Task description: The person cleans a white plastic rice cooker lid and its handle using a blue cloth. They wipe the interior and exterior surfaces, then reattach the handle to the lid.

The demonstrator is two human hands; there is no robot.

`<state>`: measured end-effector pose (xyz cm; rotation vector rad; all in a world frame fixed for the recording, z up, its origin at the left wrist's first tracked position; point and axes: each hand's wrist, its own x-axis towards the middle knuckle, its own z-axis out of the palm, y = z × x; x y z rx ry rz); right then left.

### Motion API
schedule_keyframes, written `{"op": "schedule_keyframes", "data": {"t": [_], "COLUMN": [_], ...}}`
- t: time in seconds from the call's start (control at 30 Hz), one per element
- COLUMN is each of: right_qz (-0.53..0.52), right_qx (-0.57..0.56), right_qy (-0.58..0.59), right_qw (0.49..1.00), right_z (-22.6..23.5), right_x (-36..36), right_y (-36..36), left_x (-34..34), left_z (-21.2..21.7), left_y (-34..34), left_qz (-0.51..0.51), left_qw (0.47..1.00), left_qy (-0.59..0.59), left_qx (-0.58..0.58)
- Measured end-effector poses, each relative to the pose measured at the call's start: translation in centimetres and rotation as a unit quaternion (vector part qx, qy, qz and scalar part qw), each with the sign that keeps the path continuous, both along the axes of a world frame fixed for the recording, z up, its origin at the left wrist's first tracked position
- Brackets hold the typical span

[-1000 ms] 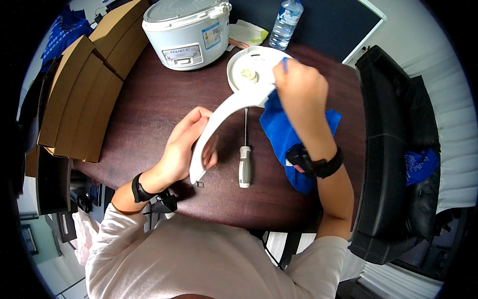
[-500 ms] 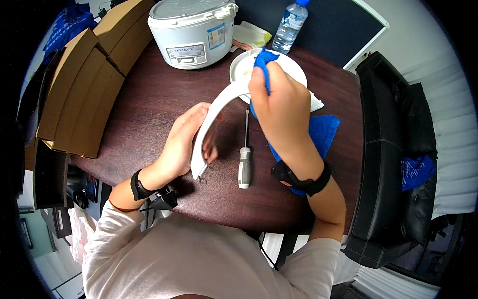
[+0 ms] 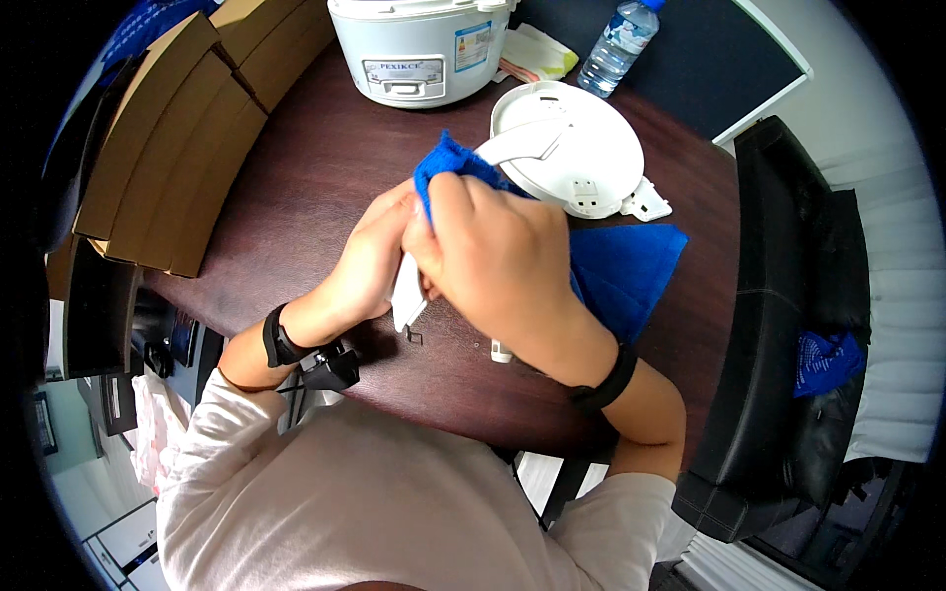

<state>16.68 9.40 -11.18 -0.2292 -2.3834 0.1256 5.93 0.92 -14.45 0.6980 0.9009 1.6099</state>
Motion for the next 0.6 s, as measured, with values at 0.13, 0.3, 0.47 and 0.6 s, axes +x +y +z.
{"op": "schedule_keyframes", "data": {"t": [0.13,0.3,0.47,0.6], "right_qz": [-0.094,-0.133,-0.112,-0.121], "right_qx": [-0.004,-0.036,-0.153,-0.136], "right_qy": [-0.003,0.066,0.099,0.104], "right_qw": [0.996,0.988,0.977,0.978], "right_z": [0.4,0.6,0.6,0.5], "right_x": [-0.1,-0.1,0.4,0.3], "right_y": [2.2,5.3,5.9,5.4], "left_x": [-0.4,-0.1,-0.2,-0.3], "left_z": [-0.2,0.0,-0.5,-0.6], "left_y": [0.0,-0.1,-0.2,-0.1], "left_qz": [-0.014,0.004,0.020,0.031], "left_qw": [0.999,0.998,0.999,0.999], "left_qy": [0.002,0.034,0.008,0.030], "left_qx": [-0.043,-0.050,-0.031,-0.028]}}
